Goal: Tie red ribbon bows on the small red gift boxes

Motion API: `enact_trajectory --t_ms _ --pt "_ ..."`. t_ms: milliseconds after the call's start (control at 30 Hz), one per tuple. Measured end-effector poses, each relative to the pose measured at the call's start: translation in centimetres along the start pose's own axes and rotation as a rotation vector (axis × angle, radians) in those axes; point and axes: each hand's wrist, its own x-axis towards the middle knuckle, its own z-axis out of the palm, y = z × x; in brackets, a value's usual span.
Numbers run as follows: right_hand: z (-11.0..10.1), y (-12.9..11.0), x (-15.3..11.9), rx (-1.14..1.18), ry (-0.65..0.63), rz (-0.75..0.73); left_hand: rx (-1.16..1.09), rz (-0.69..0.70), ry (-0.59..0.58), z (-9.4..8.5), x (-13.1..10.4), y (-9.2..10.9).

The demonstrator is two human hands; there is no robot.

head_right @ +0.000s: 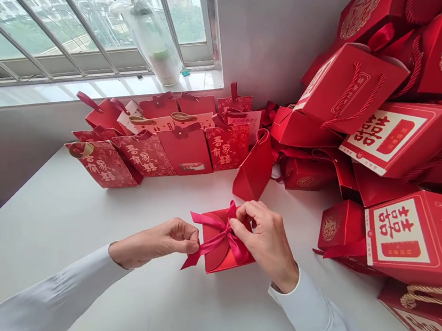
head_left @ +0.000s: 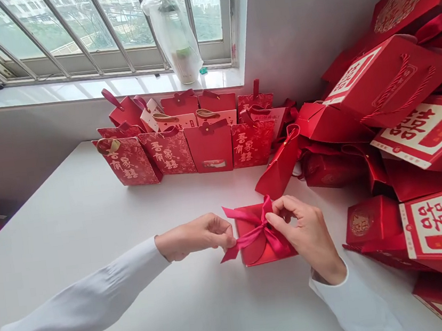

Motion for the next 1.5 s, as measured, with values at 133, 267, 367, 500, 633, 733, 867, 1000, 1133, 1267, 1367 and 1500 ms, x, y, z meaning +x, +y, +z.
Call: enact_trajectory --t_ms 133,267,367,500,633,733,867,1000,1133,1267,1367,1500 --pt "0.1 0.2 -0.3 0.055 0.016 0.036 -0.043 0.009 -0.006 -0.1 -0.6 1.0" --pt "0.2 1.0 -0.3 0.292 -0.005 0.098 -0.110 -0.004 0.080 1.1 -1.2 1.2" --pt "-0.2 1.4 -0.1 0.405 0.008 0.087 -0.120 0.064 0.056 1.8 -1.2 0.8" --pt "-1.8 0.8 0.5 0.121 -0.020 -0.166 -0.122 0.077 0.076 2.1 -0.9 0.4" --pt "-3.5 -0.2 1.7 -0.201 -0.265 -0.432 -0.079 0.084 0.091 2.0 -1.1 0.7" --pt "-4.0 -0.6 2.6 -0.361 -0.370 -0.508 0.024 0.132 0.116 2.2 -1.4 0.9" --pt "-4.5 -0.8 2.9 -0.456 -0.426 -0.515 0.280 0.204 0.219 3.4 -1.7 0.9" --pt "-5.0 -0.8 2.9 -0.431 -0.495 -0.449 0.433 0.202 0.323 4.3 -1.8 0.9" --pt "-5.4 -0.6 3.2 -0.341 -0.558 -0.382 0.448 0.233 0.352 3.5 -1.7 0.7" --pt "-5.4 -0.4 3.4 -0.225 -0.571 -0.312 0.362 0.215 0.357 2.2 -1.7 0.5" --pt "-5.2 -0.3 3.4 -0.168 -0.585 -0.299 0.276 0.188 0.292 1.9 -1.5 0.5" --pt "-5.1 0.1 3.4 -0.161 -0.577 -0.291 0.191 0.203 0.230 2.4 -1.3 0.8"
